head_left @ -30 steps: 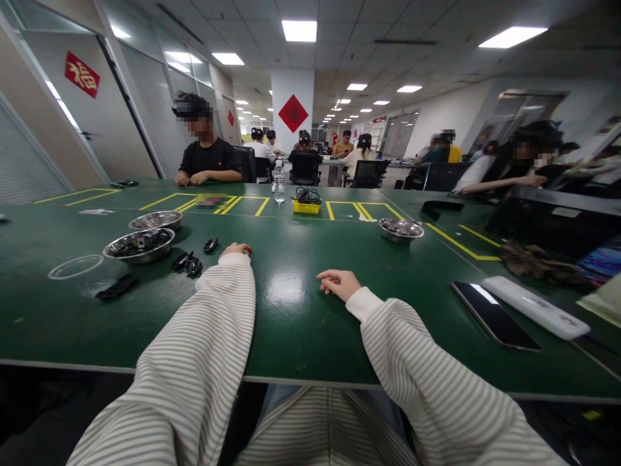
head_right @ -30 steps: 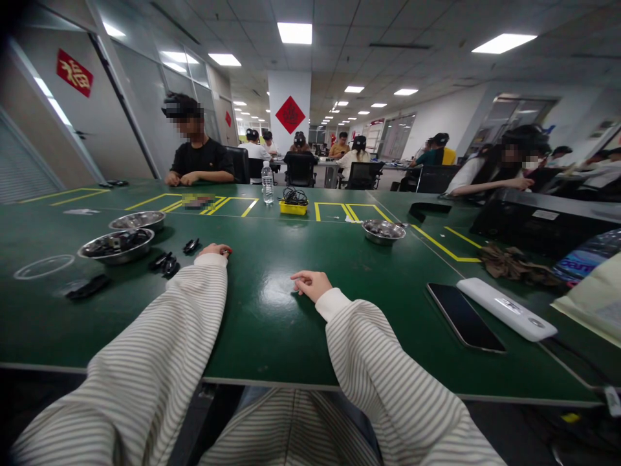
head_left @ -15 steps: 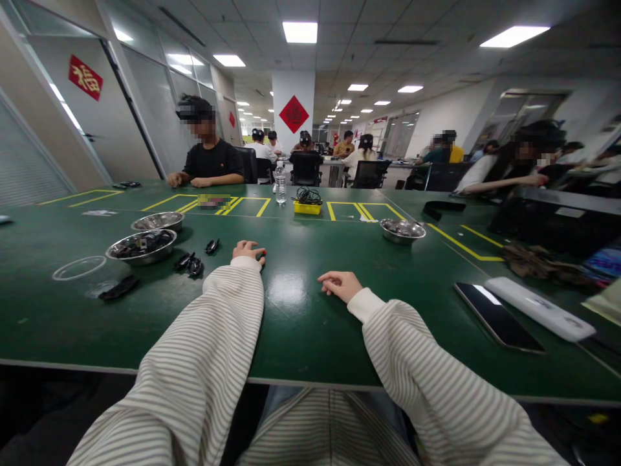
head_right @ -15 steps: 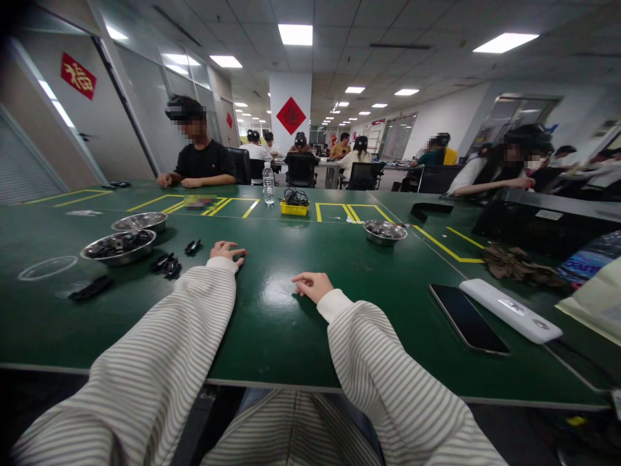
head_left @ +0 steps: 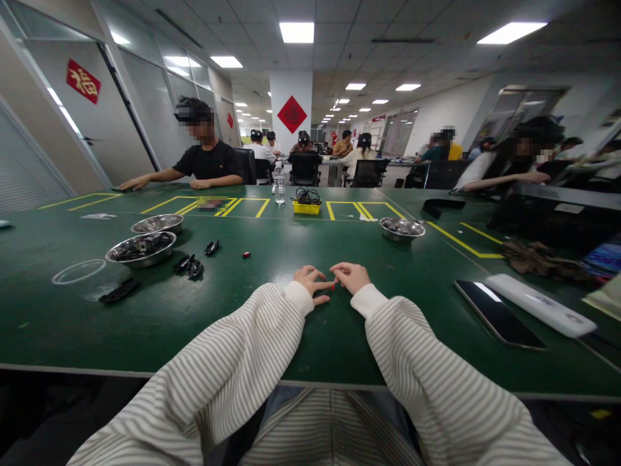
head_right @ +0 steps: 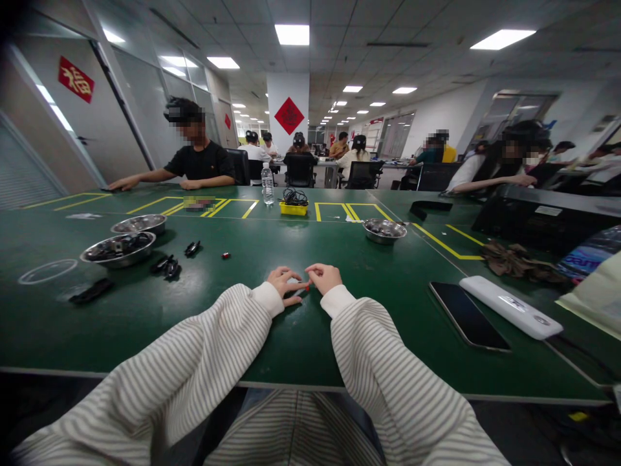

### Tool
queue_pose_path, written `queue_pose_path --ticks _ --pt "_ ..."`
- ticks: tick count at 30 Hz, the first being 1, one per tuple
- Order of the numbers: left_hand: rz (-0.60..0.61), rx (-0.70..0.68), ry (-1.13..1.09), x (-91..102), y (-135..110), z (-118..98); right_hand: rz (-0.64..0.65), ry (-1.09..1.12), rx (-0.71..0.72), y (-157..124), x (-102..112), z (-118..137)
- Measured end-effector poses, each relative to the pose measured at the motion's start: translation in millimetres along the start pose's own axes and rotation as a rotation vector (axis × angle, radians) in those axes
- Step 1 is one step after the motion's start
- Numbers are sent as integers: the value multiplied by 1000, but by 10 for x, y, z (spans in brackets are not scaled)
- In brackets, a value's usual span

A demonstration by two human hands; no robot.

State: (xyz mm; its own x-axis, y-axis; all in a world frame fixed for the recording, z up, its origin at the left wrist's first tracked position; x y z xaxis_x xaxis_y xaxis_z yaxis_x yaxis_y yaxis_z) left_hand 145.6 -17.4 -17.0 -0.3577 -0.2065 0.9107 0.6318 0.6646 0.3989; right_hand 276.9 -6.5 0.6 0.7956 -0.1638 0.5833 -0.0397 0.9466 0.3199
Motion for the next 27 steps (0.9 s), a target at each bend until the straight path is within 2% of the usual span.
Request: queue_pose_path --ticks 3,6,9,12,16,20,24,27 --pt "-28 -24 -20 7 1 -96 17 -63 -31 36 44 -54" --pt "-72 20 16 101 9 11 87 -86 -33 50 73 -56" --pt "-134 168 121 282 -12 347 287 -94 -8 23 44 -34" --pt "-180 446 262 511 -135 861 429 -79 45 -16 19 -9" --pt "-134 776 349 713 -384 1456 425 -137 92 -28 11 -8" --pt "-34 982 361 736 -530 1740 397 -166 129 -38 -29 -1" --pt "116 986 285 624 -502 1834 324 -222 184 -50 -60 13" --pt "126 903 234 552 -429 1829 292 -241 237 -60 -87 22"
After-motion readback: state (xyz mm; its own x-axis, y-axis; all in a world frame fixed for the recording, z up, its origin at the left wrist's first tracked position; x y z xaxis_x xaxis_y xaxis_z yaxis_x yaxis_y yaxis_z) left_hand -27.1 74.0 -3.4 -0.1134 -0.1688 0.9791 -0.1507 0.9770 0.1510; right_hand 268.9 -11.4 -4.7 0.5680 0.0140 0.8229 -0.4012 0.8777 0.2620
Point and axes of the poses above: each hand's wrist, its own y-axis towards the middle knuckle, its own x-axis out of the back of the hand, z = x × y, the point moved 5 cm from there along y, towards the middle knuckle, and after that the axes turned 3 degrees about -z, right-handed, at the moved point
